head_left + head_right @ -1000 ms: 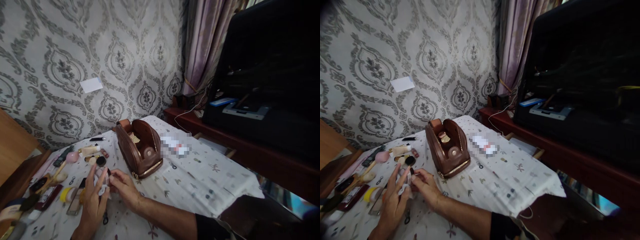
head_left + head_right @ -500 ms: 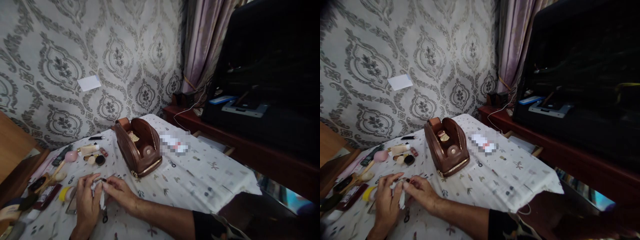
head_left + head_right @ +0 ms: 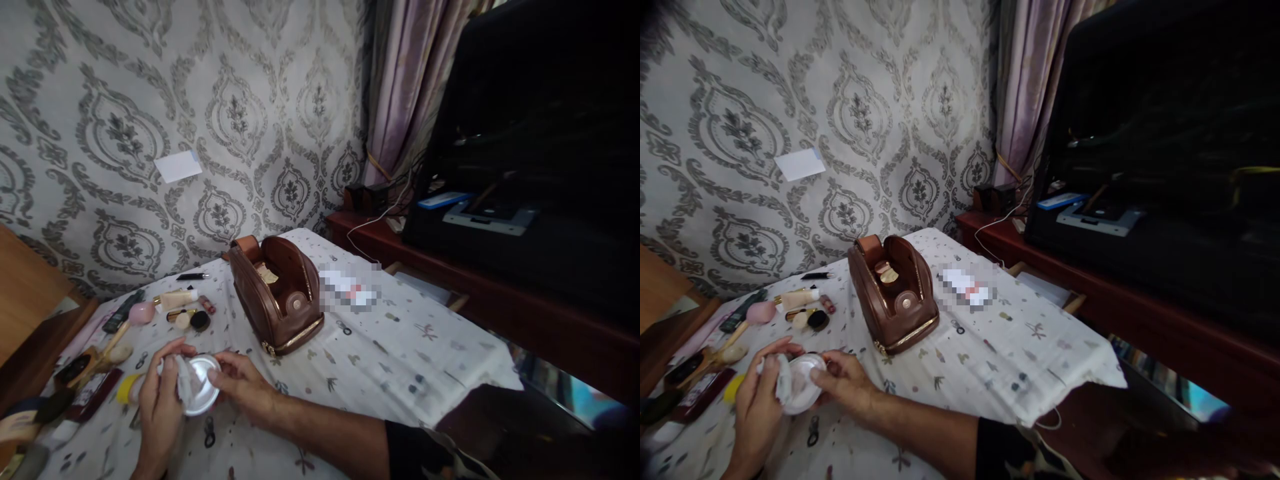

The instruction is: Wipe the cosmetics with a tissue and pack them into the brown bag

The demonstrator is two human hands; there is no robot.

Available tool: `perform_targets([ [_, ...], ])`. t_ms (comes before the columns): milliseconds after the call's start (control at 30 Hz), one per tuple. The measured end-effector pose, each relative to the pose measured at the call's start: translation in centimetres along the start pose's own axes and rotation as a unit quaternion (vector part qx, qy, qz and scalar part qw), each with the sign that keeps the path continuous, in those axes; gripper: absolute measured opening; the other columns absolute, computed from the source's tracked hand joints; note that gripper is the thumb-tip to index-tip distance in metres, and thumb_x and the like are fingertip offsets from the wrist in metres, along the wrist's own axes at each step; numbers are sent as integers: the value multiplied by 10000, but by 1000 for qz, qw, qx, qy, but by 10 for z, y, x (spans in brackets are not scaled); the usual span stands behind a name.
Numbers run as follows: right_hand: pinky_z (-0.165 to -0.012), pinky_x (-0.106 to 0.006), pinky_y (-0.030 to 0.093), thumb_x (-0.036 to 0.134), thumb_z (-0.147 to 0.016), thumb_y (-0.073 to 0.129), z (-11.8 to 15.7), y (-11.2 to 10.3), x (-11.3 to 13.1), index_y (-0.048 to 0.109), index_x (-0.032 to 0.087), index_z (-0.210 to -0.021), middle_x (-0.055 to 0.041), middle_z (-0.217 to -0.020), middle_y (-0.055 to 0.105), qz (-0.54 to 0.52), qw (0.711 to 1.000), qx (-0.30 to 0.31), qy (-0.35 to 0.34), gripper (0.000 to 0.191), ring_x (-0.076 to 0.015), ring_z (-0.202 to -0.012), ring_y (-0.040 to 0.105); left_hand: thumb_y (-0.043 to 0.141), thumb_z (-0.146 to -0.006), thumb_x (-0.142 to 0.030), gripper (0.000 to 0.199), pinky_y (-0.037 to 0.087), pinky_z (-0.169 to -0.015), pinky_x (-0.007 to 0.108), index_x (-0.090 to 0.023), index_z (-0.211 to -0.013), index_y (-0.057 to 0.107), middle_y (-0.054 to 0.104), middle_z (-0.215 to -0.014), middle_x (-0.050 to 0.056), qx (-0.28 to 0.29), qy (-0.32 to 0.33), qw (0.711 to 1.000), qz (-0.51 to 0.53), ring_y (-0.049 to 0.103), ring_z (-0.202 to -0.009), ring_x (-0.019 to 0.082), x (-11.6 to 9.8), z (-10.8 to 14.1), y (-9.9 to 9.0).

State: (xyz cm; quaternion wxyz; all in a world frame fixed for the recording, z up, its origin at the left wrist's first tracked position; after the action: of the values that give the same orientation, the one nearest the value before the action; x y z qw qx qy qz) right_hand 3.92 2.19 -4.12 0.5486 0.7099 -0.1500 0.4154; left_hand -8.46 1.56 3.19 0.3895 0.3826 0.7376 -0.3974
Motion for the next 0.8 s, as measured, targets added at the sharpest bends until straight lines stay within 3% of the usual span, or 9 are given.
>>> perform_targets([
  [133,-532,-253,494,592,-541,873,-4,-9,-12,605,173,-971,4,-773,663,-90,995,-23,41,658,-129,-612,618,498,-908,-540,405,523,-930,314,-211,-1099,638,715,-1093,58,62,12,998,24,642,-1069,233,-7,3,14],
  [233,-517,-239,497,561,-551,883,-7,-9,-17,565,186,-986,5,-765,680,-134,988,-20,71,656,-126,-581,636,501,-909,-488,391,528,-995,379,-220,-1165,627,716,-1145,71,101,17,994,44,645,-1122,261,-5,5,21],
  [333,-511,-233,507,551,-564,877,-8,-5,-19,560,189,-982,4,-766,687,-155,984,-5,92,638,-127,-573,649,507,-902,-468,386,558,-969,408,-223,-1172,633,723,-1133,84,102,11,993,60,665,-1101,275,1,4,21],
  [433,-519,-235,523,571,-544,880,-7,3,-22,554,183,-1008,-8,-820,689,-157,982,17,102,688,-124,-599,656,581,-850,-495,352,592,-891,405,-218,-1035,694,736,-1062,85,69,-15,996,59,683,-1042,289,6,4,16],
  [567,-550,-269,552,602,-488,893,-4,11,-23,508,204,-1103,-8,-950,671,-129,987,42,90,827,-122,-628,661,661,-751,-575,419,610,-656,332,-198,-929,699,749,-897,70,32,-101,990,96,715,-826,271,17,9,16],
  [633,-590,-295,561,573,-450,914,0,14,-22,467,232,-1162,-10,-1051,652,-112,988,42,93,907,-129,-668,672,682,-726,-582,435,592,-620,291,-198,-929,699,745,-879,61,25,-115,989,94,710,-788,248,18,12,16],
  [800,-900,-331,510,257,-297,981,9,12,-6,352,278,-1287,-29,-1250,596,-17,997,6,81,1174,-197,-1074,631,698,-695,-605,483,561,-621,247,-195,-950,685,725,-869,45,19,-117,991,70,687,-803,226,16,10,12],
])
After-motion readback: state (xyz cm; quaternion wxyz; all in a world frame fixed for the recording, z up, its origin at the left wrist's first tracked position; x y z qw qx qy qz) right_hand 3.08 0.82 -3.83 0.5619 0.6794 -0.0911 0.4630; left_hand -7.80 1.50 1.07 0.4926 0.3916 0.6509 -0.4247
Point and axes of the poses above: each hand's wrist, its own z-axis away from the middle knuckle, its own y-axis out of the palm, x = y × z, the point moved 10 cm from there along -z, towards the middle knuckle
